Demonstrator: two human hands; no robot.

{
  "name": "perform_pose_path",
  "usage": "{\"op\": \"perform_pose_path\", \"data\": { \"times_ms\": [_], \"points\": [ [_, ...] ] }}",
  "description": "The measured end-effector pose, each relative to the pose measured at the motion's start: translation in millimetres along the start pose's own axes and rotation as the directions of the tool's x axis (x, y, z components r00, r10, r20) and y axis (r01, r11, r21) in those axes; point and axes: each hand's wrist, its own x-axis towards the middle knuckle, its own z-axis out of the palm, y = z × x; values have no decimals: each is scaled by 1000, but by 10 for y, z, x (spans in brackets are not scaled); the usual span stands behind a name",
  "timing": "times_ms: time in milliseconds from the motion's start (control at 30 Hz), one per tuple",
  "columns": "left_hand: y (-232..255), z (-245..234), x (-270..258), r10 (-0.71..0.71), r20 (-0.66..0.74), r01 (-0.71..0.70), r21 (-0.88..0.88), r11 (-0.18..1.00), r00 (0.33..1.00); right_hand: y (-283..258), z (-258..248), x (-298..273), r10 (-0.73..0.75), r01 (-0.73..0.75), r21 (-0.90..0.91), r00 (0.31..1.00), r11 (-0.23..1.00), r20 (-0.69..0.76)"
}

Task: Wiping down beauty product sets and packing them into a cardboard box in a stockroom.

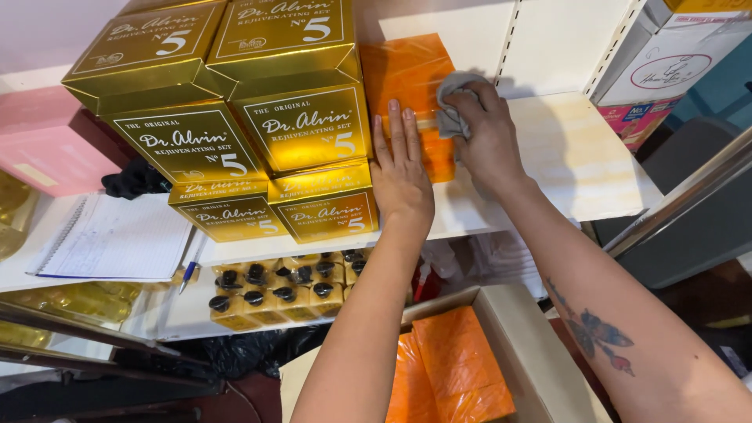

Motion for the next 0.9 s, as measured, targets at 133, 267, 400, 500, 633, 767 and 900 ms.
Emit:
{"op": "perform_pose_path", "data": {
  "times_ms": [133, 267, 400, 500, 633, 767, 900],
  "points": [
    [14, 40, 91, -18, 24, 18, 2, 1000, 1000, 129, 86, 35, -30, 33, 50, 998, 998, -56],
    [31, 45, 177, -13, 60, 9, 66, 998, 998, 154, 101, 95, 6, -4, 63, 999, 998, -38],
    [48, 180, 62, -27, -30, 27, 1, 1000, 999, 164, 97, 95, 126, -126, 165, 992, 978, 12],
    [104, 308, -204, -32, -46, 26, -136, 990, 998, 279, 145, -104, 254, -219, 346, 965, 912, -59],
    [137, 650, -425, 13, 59, 3, -257, 967, 998, 458, 387, -422, 395, -393, 338, 916, 855, 68],
    [141, 1000, -543, 32, -20, -38, -509, 860, 999, 438, 541, -895, 340, -380, 325, 924, 866, 174],
    [8, 853, -691, 52, -137, -126, -615, 779, 989, 11, 208, -1237, 300, -312, 305, 950, 900, 87]
  ]
}}
